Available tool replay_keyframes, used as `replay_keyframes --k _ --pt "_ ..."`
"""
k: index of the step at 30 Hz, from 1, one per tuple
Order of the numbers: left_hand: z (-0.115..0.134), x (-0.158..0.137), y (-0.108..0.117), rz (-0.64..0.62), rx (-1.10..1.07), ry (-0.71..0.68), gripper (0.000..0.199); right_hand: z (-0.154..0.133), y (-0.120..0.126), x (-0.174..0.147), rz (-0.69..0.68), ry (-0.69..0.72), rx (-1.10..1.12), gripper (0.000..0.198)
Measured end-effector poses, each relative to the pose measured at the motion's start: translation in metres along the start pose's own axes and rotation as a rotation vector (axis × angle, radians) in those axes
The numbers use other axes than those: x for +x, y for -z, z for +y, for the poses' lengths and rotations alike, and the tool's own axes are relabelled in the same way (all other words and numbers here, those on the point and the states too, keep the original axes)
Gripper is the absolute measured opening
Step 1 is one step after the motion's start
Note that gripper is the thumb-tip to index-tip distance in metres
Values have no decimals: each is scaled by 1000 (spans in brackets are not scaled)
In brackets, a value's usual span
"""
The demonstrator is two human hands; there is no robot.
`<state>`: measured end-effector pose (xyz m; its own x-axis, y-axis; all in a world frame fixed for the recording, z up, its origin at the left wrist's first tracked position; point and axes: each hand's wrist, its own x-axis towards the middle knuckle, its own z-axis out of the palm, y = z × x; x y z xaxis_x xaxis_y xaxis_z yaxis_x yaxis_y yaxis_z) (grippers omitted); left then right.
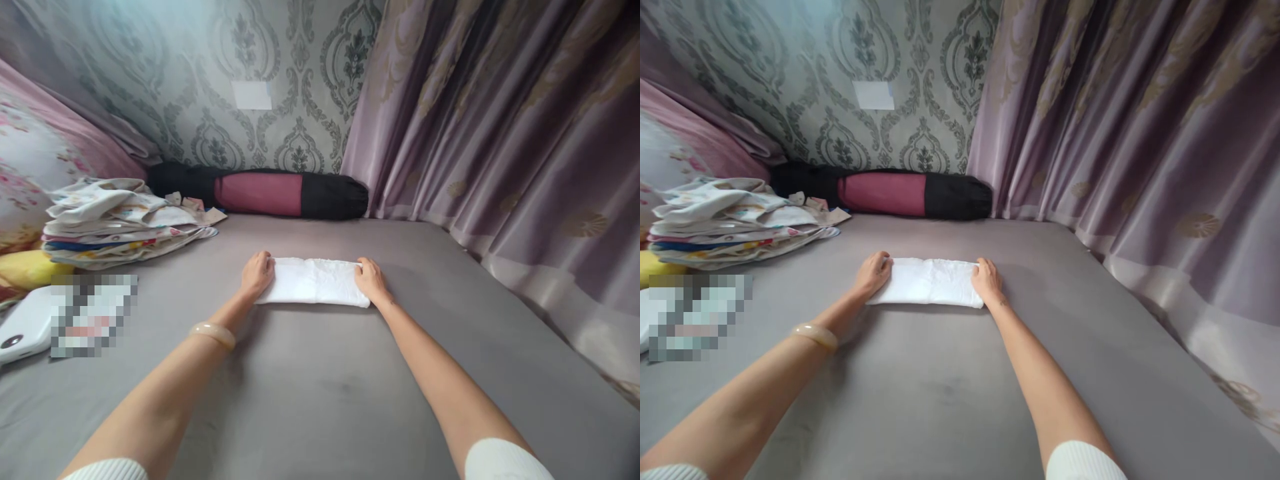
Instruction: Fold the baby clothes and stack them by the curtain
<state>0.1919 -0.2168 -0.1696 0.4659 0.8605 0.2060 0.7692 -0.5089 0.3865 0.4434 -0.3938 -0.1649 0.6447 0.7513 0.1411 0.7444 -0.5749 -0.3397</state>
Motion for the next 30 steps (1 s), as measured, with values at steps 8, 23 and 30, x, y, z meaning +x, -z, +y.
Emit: replay_keyframes --k 8,23,30 --pt "-2 4 -2 -21 -12 56 32 4 -4 6 26 -98 57 32" --pt "52 -50 9 -39 50 -427 42 -64 8 -51 -102 441 25 52" --pt "60 -47 -9 -191 136 -434 48 -86 -4 -56 -254 499 -15 57"
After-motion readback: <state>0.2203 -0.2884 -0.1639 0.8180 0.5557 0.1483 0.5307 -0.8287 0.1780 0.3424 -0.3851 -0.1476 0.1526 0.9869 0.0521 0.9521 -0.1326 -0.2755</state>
